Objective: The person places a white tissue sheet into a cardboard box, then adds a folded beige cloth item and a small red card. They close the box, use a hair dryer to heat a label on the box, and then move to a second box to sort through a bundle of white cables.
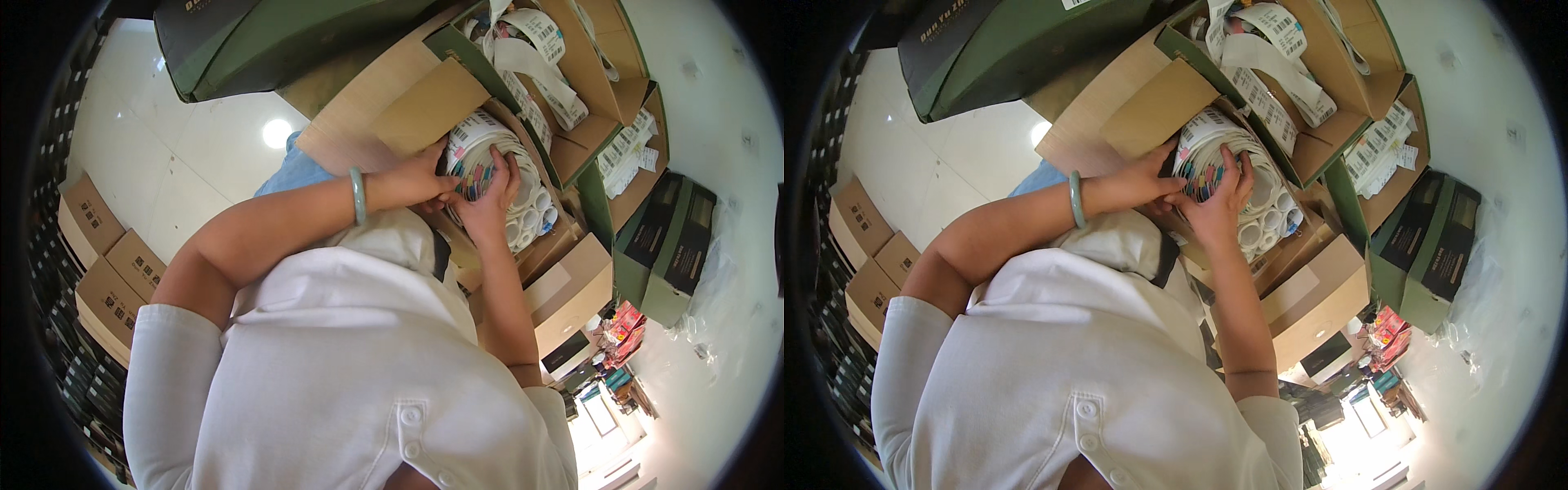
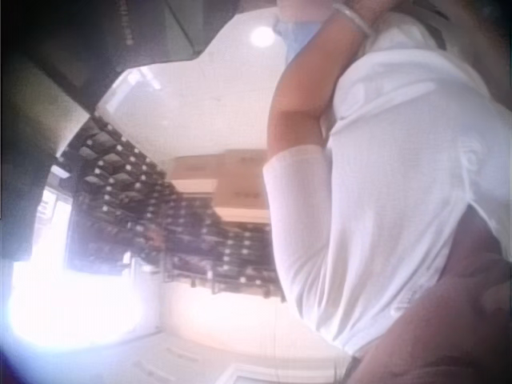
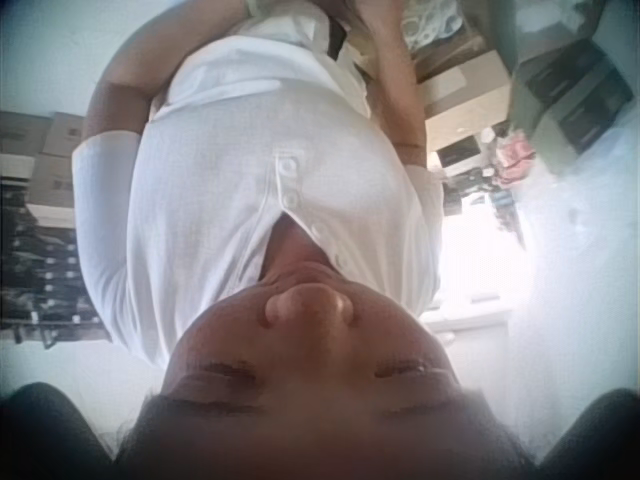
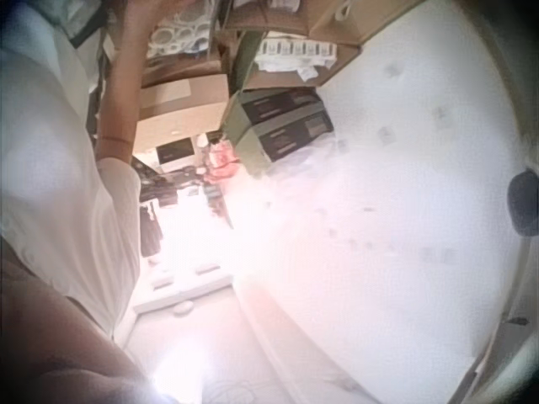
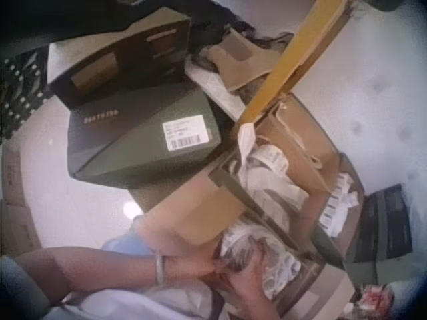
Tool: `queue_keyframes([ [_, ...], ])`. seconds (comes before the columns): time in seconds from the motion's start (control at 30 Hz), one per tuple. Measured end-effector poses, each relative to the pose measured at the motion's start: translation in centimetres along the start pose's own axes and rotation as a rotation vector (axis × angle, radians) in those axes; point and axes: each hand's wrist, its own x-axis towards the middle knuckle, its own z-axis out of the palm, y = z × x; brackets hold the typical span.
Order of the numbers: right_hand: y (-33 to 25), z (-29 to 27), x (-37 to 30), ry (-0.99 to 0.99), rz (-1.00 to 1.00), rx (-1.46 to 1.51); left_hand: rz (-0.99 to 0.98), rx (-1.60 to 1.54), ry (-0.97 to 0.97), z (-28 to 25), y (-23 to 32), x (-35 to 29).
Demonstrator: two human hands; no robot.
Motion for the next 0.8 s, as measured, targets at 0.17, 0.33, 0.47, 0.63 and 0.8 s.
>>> queue_keyframes([
  [0.17,0.7,-0.2,0.1,0.006,-0.031,0.037,0.062,-0.061,-0.148,-1.2,-0.8,0.1],
  [0.33,1.4,0.5,0.0,0.052,-0.07,0.006,0.059,-0.011,-0.031,-0.6,-1.2,0.3],
  [0.47,0.8,0.5,0.0,0.068,-0.091,-0.046,0.035,-0.003,0.09,0.2,-0.8,0.2],
  [0.63,1.2,0.9,-0.1,0.086,-0.082,-0.022,0.1,0.154,0.185,0.8,-0.6,0.3],
  [0.8,1.1,0.6,0.0,0.088,-0.093,-0.038,0.131,0.232,0.253,1.2,-0.4,0.0],
])
